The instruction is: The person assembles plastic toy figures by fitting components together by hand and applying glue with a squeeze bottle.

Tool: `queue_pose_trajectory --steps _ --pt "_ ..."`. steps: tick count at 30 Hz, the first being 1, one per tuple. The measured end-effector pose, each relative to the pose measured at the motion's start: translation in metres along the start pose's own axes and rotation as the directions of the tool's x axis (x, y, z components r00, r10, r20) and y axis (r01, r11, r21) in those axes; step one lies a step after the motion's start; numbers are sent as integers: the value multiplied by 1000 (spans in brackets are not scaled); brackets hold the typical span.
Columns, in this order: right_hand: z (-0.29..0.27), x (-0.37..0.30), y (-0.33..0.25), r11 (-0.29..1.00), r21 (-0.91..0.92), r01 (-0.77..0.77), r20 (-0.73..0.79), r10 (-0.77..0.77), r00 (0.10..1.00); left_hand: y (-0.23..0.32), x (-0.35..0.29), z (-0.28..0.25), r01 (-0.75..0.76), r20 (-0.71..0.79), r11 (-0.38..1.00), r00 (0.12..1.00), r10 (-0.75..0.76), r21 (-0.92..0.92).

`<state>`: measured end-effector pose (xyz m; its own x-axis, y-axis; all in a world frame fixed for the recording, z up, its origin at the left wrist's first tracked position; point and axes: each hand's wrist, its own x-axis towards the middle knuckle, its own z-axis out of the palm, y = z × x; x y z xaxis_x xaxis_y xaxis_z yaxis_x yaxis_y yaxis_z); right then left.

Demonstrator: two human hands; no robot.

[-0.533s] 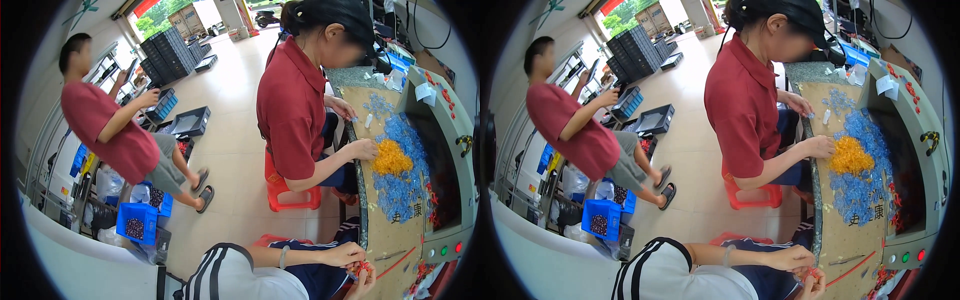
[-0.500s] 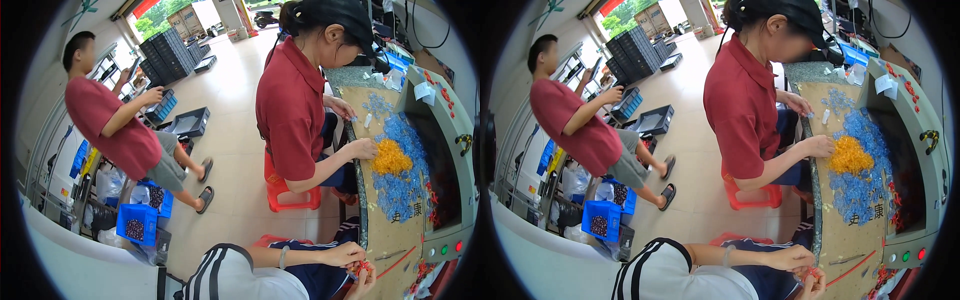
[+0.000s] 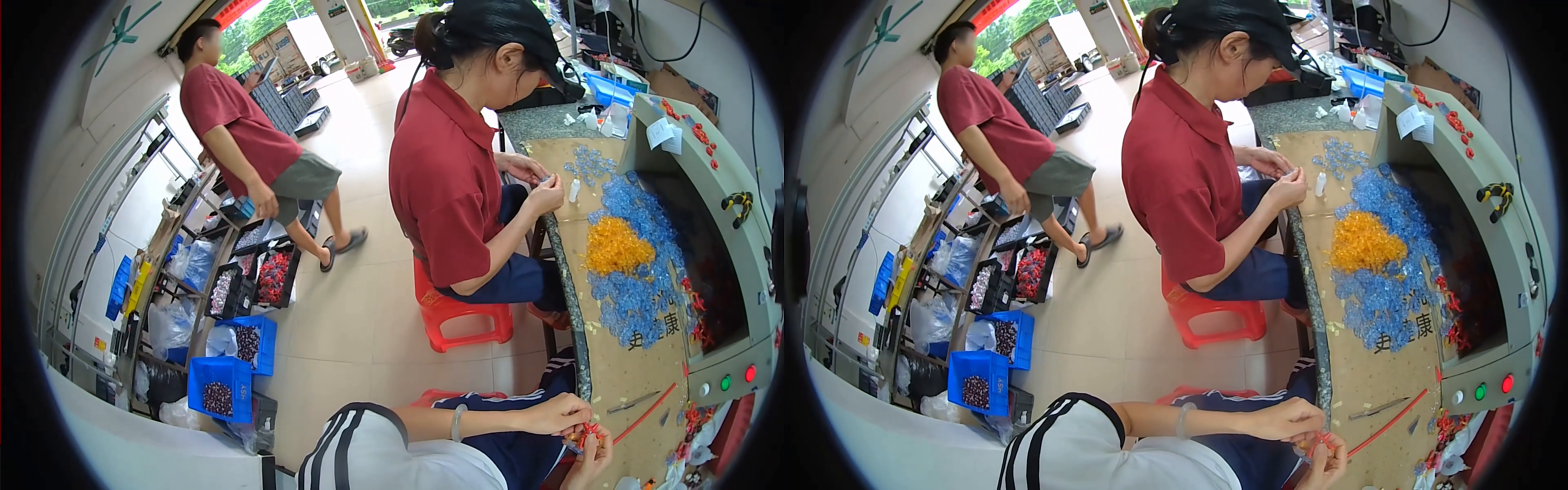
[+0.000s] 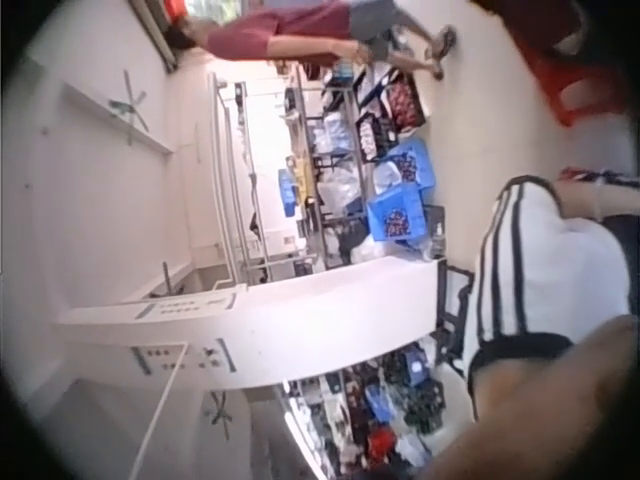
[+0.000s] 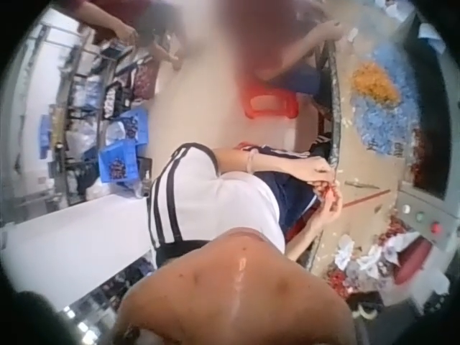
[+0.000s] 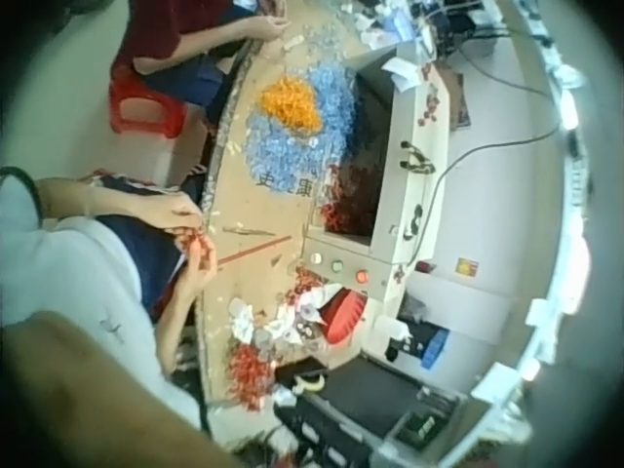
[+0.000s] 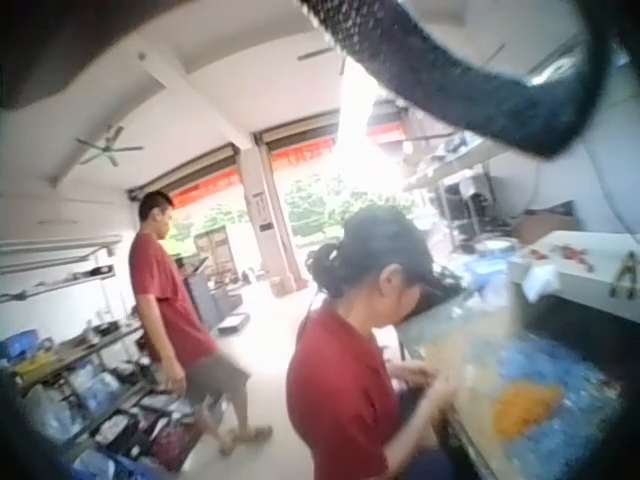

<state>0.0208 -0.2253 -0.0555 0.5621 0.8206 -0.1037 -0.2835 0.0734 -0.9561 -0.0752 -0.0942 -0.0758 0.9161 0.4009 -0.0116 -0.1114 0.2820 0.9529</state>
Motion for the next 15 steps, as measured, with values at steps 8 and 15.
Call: queue_pose_trajectory --steps 8,15 --pt "5 -5 -12 999 -50 -10 -41 8 999 8 -3 9 -8 -6 997 1000 8 80" --pt "-3 -14 -3 988 -148 -33 -115 16 993 10 -6 10 71 -23 996 997 -70 57"
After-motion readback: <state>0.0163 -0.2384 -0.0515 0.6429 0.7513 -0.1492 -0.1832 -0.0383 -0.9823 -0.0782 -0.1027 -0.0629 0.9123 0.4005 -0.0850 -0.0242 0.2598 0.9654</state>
